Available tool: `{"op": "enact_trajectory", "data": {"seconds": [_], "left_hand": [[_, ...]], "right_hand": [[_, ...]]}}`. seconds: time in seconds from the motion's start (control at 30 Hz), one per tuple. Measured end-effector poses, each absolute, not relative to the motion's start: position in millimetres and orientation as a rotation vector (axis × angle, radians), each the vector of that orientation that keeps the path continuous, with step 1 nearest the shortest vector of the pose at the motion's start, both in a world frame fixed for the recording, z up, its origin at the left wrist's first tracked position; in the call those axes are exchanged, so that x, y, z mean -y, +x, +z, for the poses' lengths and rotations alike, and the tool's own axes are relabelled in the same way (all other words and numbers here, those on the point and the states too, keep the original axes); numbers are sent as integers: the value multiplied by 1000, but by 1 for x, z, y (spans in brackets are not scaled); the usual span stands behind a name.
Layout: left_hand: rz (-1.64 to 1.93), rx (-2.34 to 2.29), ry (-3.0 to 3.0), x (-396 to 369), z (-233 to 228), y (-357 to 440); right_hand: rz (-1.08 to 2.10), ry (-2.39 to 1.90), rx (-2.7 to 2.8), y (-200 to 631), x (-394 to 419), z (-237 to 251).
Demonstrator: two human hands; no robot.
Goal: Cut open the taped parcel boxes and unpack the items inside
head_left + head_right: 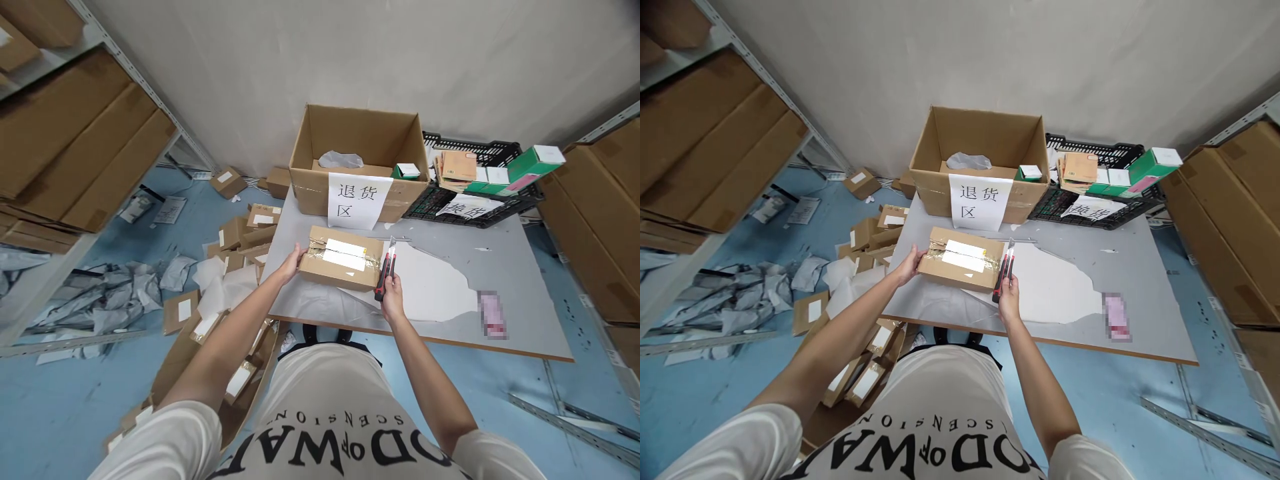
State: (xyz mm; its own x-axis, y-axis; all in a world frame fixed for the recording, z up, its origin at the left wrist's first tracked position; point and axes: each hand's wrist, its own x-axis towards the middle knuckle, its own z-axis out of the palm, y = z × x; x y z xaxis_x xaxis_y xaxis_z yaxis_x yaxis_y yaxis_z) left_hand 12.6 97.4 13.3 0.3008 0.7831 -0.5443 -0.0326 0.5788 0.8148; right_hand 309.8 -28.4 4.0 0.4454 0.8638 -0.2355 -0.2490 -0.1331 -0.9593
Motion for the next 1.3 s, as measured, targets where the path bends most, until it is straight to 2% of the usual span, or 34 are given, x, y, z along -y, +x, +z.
{"op": "enact_trajectory", "data": {"seconds": [0.2,0.43,0.6,1.1,1.3], "left_hand": [[758,-1142,747,-63,18,19],[1053,-952,485,27,20,62],[1051,-929,405,64,15,82],[846,-1112,493,61,5,62],[828,-1320,541,18,-2,16]], "right_hand": [[1116,-1389,718,336,2,10],[1276,-1378,950,376,-76,32],[1456,-1368,1045,375,-115,35],[1456,-1280,913,374,-111,21],[1292,-1250,748,384,-85,17]]}}
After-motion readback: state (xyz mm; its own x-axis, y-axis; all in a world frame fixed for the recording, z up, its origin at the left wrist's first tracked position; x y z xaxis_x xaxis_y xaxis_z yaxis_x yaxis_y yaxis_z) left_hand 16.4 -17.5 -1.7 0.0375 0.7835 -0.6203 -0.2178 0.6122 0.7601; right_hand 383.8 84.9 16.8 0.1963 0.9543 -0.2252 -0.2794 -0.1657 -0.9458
